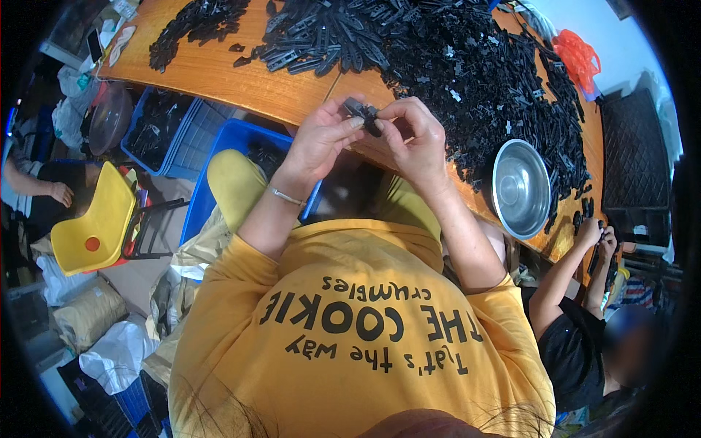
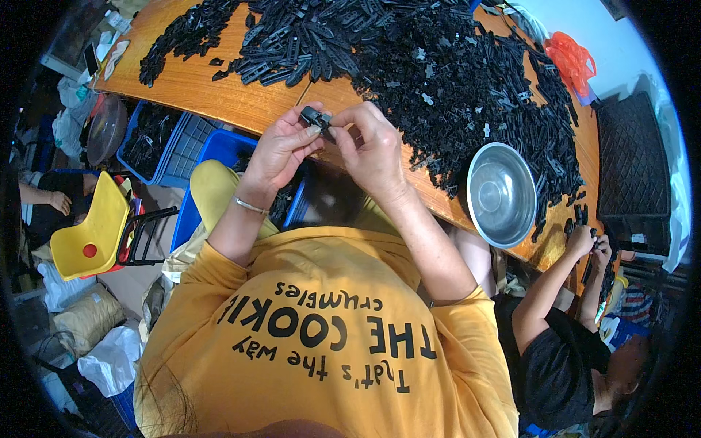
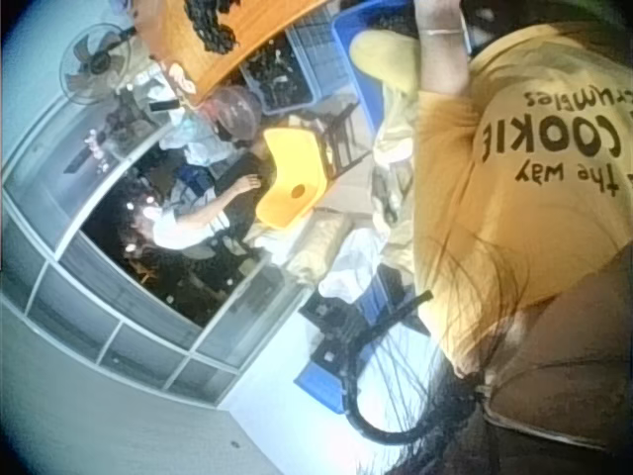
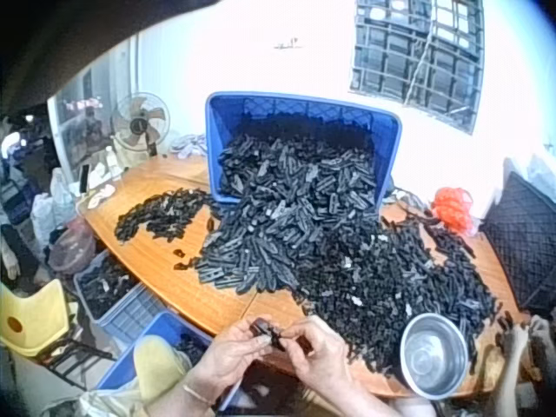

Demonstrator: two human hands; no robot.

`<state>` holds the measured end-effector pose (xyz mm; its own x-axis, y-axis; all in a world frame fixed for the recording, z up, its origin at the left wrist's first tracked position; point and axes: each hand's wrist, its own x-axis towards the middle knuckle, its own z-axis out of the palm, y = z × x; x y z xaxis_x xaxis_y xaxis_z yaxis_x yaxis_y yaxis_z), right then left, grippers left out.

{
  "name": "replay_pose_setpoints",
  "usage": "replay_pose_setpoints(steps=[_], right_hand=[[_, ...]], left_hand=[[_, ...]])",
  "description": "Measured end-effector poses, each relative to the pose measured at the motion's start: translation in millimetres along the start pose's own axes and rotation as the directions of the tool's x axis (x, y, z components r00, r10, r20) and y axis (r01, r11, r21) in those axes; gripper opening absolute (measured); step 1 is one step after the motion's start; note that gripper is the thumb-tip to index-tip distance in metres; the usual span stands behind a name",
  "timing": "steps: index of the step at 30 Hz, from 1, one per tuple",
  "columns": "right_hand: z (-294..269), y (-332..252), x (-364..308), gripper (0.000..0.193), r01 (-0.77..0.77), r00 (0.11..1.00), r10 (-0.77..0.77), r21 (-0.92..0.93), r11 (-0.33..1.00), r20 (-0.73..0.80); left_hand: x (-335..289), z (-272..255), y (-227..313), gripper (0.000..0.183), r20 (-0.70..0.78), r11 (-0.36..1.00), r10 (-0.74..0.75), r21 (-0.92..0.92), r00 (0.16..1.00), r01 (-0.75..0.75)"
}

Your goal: The person sorts small black components by hand, picking them from a pile on a table and placing them into a metal bowl.

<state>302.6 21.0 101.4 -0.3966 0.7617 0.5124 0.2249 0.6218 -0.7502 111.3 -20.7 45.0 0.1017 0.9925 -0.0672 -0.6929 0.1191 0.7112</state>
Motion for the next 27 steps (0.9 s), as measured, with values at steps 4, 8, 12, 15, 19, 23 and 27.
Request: replay_pose_setpoints(steps=[4, 8, 12, 15, 19, 23, 27], right_hand=[[4.5, -2.3, -1.5, 0.014, 0.035, 0.999, -0.036, -0.023, 0.999, -0.016], [5.7, 2.3, -2.2, 0.016, 0.044, 0.999, -0.043, -0.053, 0.998, 0.011], [5.1, 8.0, -5.8, 0.018, 0.025, 0.998, -0.021, -0.082, 0.996, 0.055], [7.7, 16.4, -11.4, 0.022, -0.067, 0.994, 0.070, -0.038, 0.997, 0.087], [18.9, 17.5, -23.4, 0.032, -0.411, 0.910, 0.400, 0.113, 0.905, 0.110], [30.4, 28.1, -32.5, 0.028, -0.473, 0.877, 0.437, 0.208, 0.856, 0.198], [47.4, 38.5, -41.3, 0.030, -0.587, 0.751, 0.509, 0.074, 0.806, 0.420]], left_hand=[[-1.0, 4.9, -1.4, 0.045, -0.049, 0.998, 0.036, 0.054, 0.998, -0.033], [-2.7, 5.9, -1.5, 0.045, -0.052, 0.997, 0.059, 0.057, 0.997, -0.055], [-5.8, 14.2, 0.6, 0.046, -0.050, 0.985, 0.112, 0.138, 0.993, -0.104], [-9.3, 22.0, -3.7, 0.046, -0.044, 0.953, 0.188, 0.249, 0.981, -0.172], [-22.7, 34.5, -13.6, 0.045, -0.026, 0.829, 0.344, 0.479, 0.939, -0.290], [-31.1, 31.8, -15.5, 0.040, -0.011, 0.777, 0.384, 0.545, 0.923, -0.317], [-47.4, -0.8, -19.4, 0.036, -0.048, 0.739, 0.356, 0.625, 0.933, -0.250]])
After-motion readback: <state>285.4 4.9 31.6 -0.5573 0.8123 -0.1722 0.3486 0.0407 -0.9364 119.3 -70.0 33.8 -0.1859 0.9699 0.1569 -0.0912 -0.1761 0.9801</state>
